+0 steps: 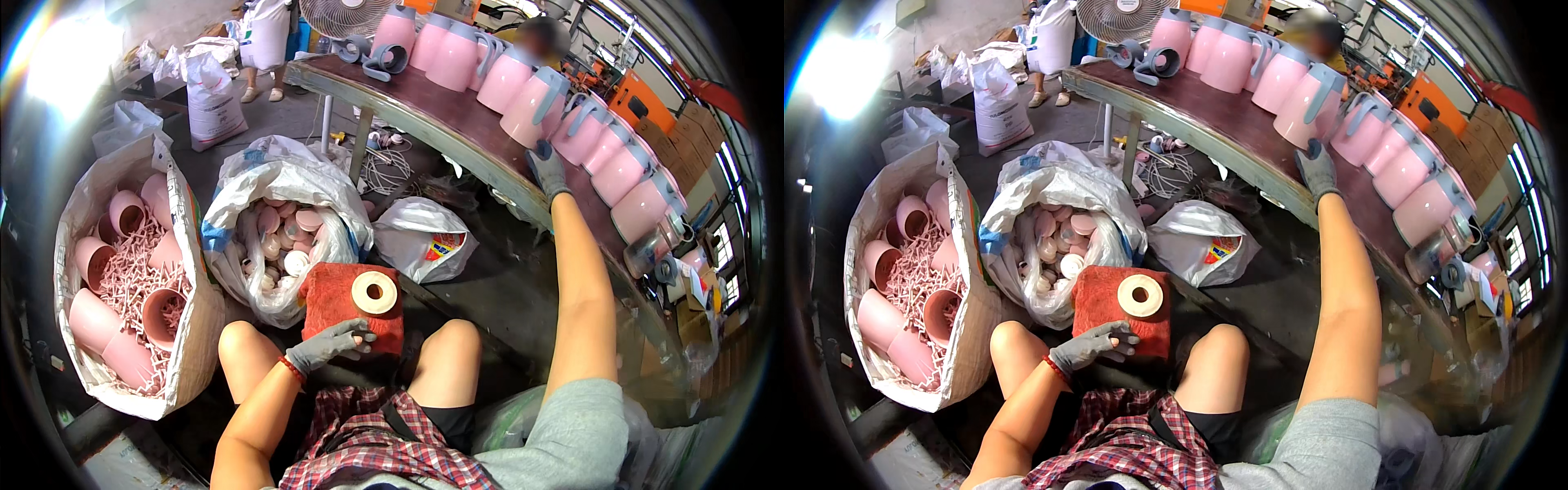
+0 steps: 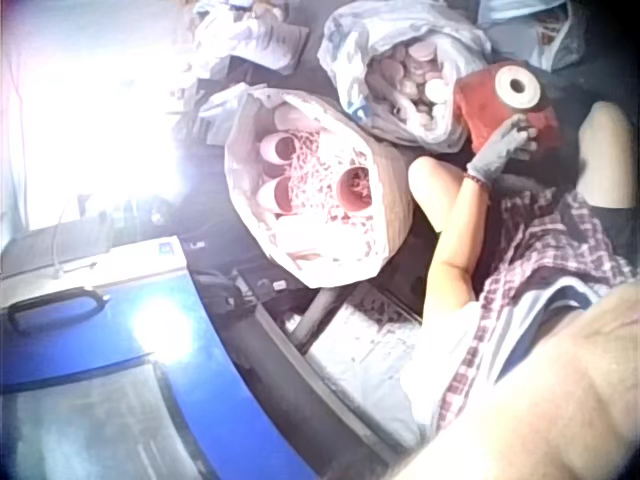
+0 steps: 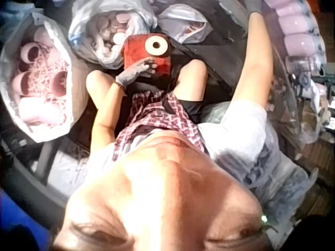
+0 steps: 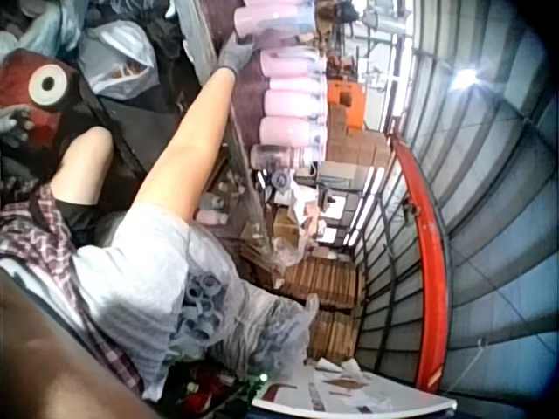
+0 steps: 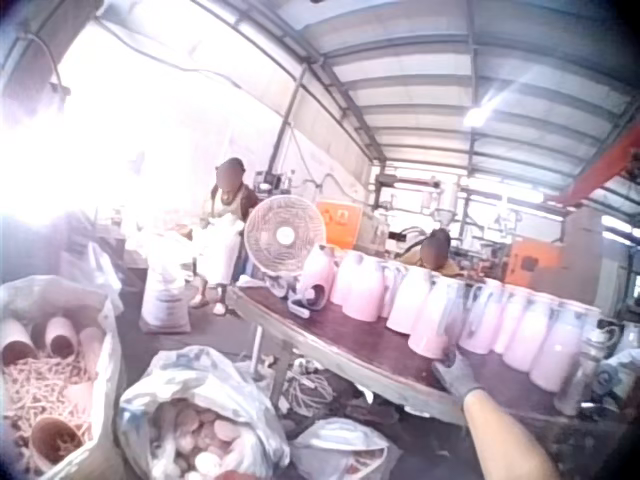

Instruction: The person assembles thermal flasks by fitting gray plastic lids onto pink bodies and placing the completed units on a table.

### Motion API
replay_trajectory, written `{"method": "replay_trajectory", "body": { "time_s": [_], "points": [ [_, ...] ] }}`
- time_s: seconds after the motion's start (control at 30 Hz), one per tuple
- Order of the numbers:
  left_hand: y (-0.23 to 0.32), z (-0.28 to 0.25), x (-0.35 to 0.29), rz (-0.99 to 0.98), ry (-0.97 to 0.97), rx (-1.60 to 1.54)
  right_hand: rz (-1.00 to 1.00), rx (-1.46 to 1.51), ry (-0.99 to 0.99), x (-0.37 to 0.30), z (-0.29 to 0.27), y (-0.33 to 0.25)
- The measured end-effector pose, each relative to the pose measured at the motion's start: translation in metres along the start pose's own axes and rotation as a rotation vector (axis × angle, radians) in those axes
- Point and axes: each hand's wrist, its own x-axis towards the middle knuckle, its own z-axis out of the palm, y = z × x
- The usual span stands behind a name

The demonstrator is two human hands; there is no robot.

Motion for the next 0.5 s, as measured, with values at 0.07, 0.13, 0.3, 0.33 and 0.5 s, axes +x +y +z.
{"method": "replay_trajectory", "body": {
  "time_s": [0.07,0.13,0.3,0.33,0.5],
  "points": [
    [-0.004,0.000,-0.002,-0.051,-0.022,0.113,0.019,-0.151,-0.058,-0.015,-0.028,-0.005],
    [-0.023,-0.012,0.002,-0.131,-0.119,0.277,0.154,-0.365,-0.058,-0.025,-0.062,-0.017],
    [-0.031,0.011,0.003,-0.415,-0.144,1.417,0.372,-0.741,0.095,-0.049,-0.154,0.029],
    [-0.041,0.008,0.004,-0.352,-0.114,1.413,0.409,-0.754,0.044,-0.058,-0.168,0.043],
    [-0.041,0.010,-0.002,-0.260,-0.011,1.296,0.437,-0.753,0.004,-0.080,-0.171,0.048]
  ]
}}
